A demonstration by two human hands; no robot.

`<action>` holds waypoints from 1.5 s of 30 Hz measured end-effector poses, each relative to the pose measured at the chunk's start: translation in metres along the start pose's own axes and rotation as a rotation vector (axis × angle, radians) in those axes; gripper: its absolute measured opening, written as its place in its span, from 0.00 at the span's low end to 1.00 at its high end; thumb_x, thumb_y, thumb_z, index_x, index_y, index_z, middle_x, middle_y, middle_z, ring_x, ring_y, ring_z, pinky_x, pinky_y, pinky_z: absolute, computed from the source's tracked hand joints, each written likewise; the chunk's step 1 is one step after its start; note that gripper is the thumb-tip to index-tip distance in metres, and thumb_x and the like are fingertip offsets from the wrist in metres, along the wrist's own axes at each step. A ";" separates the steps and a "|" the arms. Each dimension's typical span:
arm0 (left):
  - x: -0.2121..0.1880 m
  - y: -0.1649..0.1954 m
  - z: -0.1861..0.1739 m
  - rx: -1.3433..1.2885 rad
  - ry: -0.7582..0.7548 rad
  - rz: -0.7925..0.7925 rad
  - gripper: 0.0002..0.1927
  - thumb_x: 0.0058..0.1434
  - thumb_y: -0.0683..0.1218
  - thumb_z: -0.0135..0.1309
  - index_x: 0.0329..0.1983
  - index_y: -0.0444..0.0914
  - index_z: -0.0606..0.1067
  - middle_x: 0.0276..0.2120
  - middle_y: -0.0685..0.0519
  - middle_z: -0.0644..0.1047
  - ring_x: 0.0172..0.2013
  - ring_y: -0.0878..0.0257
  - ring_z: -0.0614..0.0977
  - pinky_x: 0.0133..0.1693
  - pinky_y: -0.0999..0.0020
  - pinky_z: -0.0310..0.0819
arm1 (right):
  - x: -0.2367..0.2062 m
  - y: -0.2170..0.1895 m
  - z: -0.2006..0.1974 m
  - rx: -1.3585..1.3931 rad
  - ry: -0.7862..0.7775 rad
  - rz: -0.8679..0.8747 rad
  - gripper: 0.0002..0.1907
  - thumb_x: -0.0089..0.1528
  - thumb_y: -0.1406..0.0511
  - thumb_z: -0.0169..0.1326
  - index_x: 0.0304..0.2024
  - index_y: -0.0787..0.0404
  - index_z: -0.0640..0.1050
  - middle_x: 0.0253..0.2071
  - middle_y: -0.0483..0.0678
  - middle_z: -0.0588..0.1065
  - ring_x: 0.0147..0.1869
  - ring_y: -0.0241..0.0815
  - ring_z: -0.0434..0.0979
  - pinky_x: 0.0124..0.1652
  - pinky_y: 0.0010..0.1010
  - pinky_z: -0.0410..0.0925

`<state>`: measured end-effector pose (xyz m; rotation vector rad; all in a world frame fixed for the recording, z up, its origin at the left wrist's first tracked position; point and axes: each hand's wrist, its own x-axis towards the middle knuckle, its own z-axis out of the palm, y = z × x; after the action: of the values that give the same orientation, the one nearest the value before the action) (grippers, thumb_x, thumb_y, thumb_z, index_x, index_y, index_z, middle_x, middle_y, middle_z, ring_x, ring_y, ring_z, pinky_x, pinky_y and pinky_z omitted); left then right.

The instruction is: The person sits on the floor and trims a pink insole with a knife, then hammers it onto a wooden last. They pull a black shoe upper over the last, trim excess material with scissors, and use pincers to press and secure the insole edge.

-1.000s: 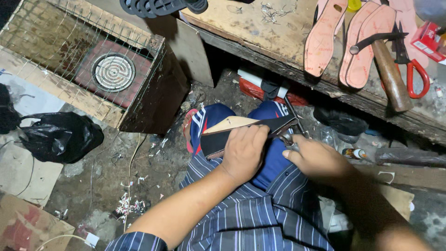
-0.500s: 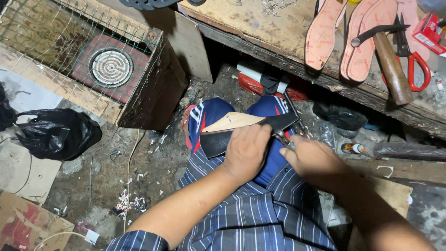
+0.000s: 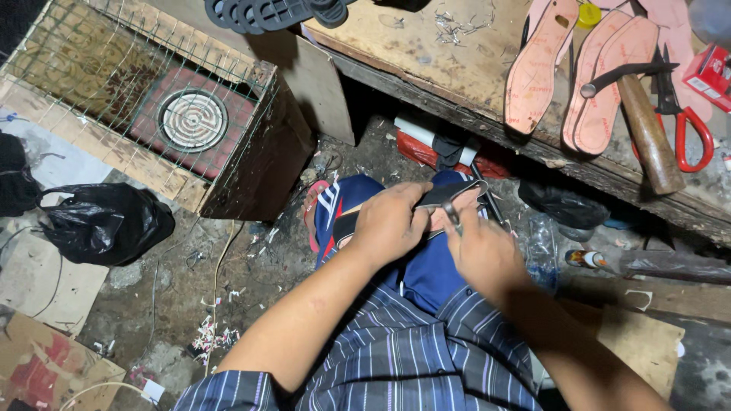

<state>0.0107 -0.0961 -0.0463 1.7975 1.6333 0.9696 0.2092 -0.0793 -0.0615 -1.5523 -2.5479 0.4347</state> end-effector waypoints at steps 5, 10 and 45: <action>-0.005 0.003 -0.002 0.026 -0.002 0.152 0.25 0.55 0.47 0.55 0.56 0.33 0.76 0.51 0.40 0.80 0.50 0.44 0.80 0.53 0.54 0.73 | -0.012 -0.013 -0.022 -0.039 -0.275 0.118 0.17 0.66 0.57 0.47 0.46 0.65 0.68 0.28 0.61 0.78 0.36 0.65 0.80 0.40 0.55 0.72; 0.010 -0.002 -0.002 -0.179 -0.316 -0.326 0.27 0.59 0.54 0.51 0.59 0.39 0.76 0.45 0.40 0.82 0.43 0.48 0.86 0.48 0.60 0.78 | -0.009 -0.013 -0.021 0.024 -0.250 0.075 0.18 0.65 0.59 0.47 0.50 0.67 0.68 0.28 0.64 0.77 0.36 0.68 0.79 0.41 0.57 0.70; 0.058 0.000 -0.011 -0.052 -0.404 0.048 0.33 0.45 0.48 0.67 0.55 0.37 0.72 0.48 0.40 0.80 0.50 0.44 0.81 0.49 0.56 0.75 | -0.029 0.013 -0.032 0.708 -0.231 0.474 0.26 0.59 0.61 0.56 0.60 0.58 0.76 0.37 0.61 0.76 0.41 0.53 0.77 0.43 0.42 0.71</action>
<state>0.0024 -0.0402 -0.0304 1.8581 1.3078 0.6101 0.2423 -0.0941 -0.0343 -1.8275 -1.7743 1.4470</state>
